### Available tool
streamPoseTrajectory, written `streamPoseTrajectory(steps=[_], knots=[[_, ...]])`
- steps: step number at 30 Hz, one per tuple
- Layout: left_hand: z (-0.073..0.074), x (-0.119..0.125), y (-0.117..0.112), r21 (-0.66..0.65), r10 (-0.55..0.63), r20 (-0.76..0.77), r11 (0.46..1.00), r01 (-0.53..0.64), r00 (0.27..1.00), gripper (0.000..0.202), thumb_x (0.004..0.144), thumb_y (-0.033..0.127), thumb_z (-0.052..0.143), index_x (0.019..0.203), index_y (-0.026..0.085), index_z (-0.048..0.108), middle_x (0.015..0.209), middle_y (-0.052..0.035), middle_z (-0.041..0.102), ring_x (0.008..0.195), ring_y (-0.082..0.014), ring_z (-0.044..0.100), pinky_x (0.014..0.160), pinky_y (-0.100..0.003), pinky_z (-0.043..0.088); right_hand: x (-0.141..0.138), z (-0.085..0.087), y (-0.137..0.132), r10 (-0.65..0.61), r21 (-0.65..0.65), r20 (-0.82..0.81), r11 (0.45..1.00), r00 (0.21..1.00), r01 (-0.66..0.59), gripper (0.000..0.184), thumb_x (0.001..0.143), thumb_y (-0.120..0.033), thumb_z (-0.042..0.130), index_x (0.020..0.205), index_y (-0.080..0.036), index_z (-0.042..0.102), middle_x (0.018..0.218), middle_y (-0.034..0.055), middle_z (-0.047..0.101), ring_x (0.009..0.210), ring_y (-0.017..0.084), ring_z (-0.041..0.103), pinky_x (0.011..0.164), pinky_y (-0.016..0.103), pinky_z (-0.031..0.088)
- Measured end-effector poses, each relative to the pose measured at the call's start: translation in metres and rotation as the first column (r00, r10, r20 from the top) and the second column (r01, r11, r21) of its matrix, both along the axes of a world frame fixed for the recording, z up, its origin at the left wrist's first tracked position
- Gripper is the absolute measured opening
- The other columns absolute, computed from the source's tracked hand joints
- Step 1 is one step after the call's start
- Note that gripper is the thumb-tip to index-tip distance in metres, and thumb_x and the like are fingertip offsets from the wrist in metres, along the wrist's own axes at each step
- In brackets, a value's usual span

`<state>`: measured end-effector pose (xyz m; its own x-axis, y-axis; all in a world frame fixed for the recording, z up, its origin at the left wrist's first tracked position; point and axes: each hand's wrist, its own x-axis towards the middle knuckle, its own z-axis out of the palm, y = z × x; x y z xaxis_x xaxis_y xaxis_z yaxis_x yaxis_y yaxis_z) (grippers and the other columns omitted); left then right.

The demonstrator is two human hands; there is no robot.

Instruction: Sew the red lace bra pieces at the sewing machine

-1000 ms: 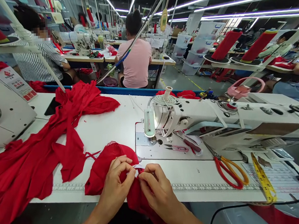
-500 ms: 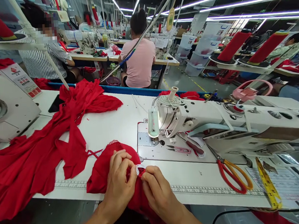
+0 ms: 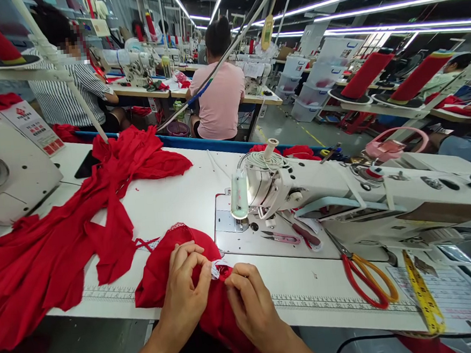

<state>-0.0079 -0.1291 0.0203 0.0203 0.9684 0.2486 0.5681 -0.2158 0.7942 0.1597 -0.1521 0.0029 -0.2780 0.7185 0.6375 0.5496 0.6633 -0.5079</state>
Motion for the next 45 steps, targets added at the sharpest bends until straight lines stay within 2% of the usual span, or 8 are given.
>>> streamPoseTrajectory(steps=[6,13,20,26,33,37,40,45], knots=[[0.0,0.0,-0.001,-0.033,-0.013,0.042,0.999,0.015,0.999,0.023,0.097,0.033,0.048,0.079,0.024,0.059,0.11,-0.0055,0.061,0.116,-0.026,0.054,0.099,-0.046,0.046,0.0,-0.003,0.003,0.012,0.03,0.098,0.999,0.995,-0.015,0.033,0.098,-0.001,0.046,0.126,-0.014,0.055,0.1,0.0076,0.048,0.082,0.014,0.053,0.067,0.022,0.053],[-0.003,0.003,-0.002,0.034,-0.04,-0.035,0.999,0.041,0.999,0.022,0.099,0.027,0.045,0.081,0.023,0.057,0.11,-0.0064,0.06,0.116,-0.0257,0.053,0.098,-0.046,0.047,-0.006,0.001,0.005,-0.003,0.076,0.134,0.997,0.991,-0.008,0.023,0.096,0.001,0.045,0.108,-0.013,0.057,0.092,0.0074,0.051,0.079,0.016,0.049,0.068,0.028,0.052],[-0.003,-0.016,0.025,0.309,0.221,-0.17,0.937,-0.161,0.96,0.018,0.098,0.022,0.044,0.082,0.022,0.053,0.098,-0.0067,0.059,0.099,-0.0264,0.056,0.108,-0.06,0.037,-0.003,0.008,-0.003,0.052,-0.017,0.029,0.999,0.998,-0.052,0.022,0.094,0.002,0.048,0.108,-0.014,0.055,0.092,0.0073,0.05,0.084,0.017,0.052,0.073,0.028,0.053],[0.0,-0.023,0.025,0.224,0.179,-0.136,0.964,-0.146,0.974,0.016,0.099,0.028,0.048,0.087,0.023,0.058,0.102,-0.0063,0.062,0.103,-0.0254,0.06,0.09,-0.043,0.052,-0.001,0.009,0.001,0.028,-0.03,-0.033,0.999,0.999,-0.029,0.025,0.095,0.003,0.048,0.108,-0.016,0.055,0.091,0.0057,0.048,0.082,0.016,0.052,0.072,0.028,0.053],[0.018,-0.017,-0.001,0.394,0.086,-0.099,0.918,-0.04,0.991,0.018,0.098,0.02,0.051,0.114,0.026,0.055,0.118,-0.0064,0.061,0.118,-0.023,0.057,0.103,-0.041,0.046,0.004,0.008,0.001,0.002,-0.059,-0.042,0.998,0.999,-0.004,0.024,0.096,0.0,0.046,0.109,-0.019,0.056,0.093,0.0054,0.051,0.083,0.016,0.057,0.073,0.028,0.055],[0.019,-0.008,-0.001,0.276,0.047,-0.175,0.961,0.003,0.984,0.009,0.092,0.031,0.063,0.097,0.024,0.061,0.113,-0.0075,0.057,0.114,-0.0269,0.054,0.098,-0.044,0.046,0.002,0.01,0.001,0.001,-0.048,-0.026,0.999,1.0,-0.002,0.024,0.098,-0.002,0.047,0.111,-0.02,0.055,0.094,0.0051,0.05,0.083,0.016,0.056,0.073,0.029,0.056],[0.013,-0.002,0.005,0.192,0.003,-0.146,0.981,0.025,0.989,0.015,0.094,0.028,0.056,0.08,0.022,0.057,0.11,-0.0065,0.058,0.113,-0.026,0.055,0.097,-0.044,0.046,0.0,0.009,0.001,-0.004,-0.014,-0.009,1.0,1.0,0.003,0.024,0.098,-0.003,0.045,0.113,-0.02,0.055,0.095,0.0053,0.051,0.085,0.016,0.056,0.073,0.029,0.057],[0.002,0.001,0.007,0.112,0.111,-0.001,0.988,-0.11,0.994,0.023,0.096,0.03,0.052,0.075,0.023,0.054,0.108,-0.0062,0.059,0.115,-0.0253,0.055,0.093,-0.041,0.047,-0.002,0.006,-0.002,-0.053,-0.017,-0.05,0.998,0.997,0.052,0.024,0.097,-0.001,0.047,0.11,-0.018,0.057,0.095,0.006,0.052,0.087,0.016,0.058,0.077,0.028,0.058]])
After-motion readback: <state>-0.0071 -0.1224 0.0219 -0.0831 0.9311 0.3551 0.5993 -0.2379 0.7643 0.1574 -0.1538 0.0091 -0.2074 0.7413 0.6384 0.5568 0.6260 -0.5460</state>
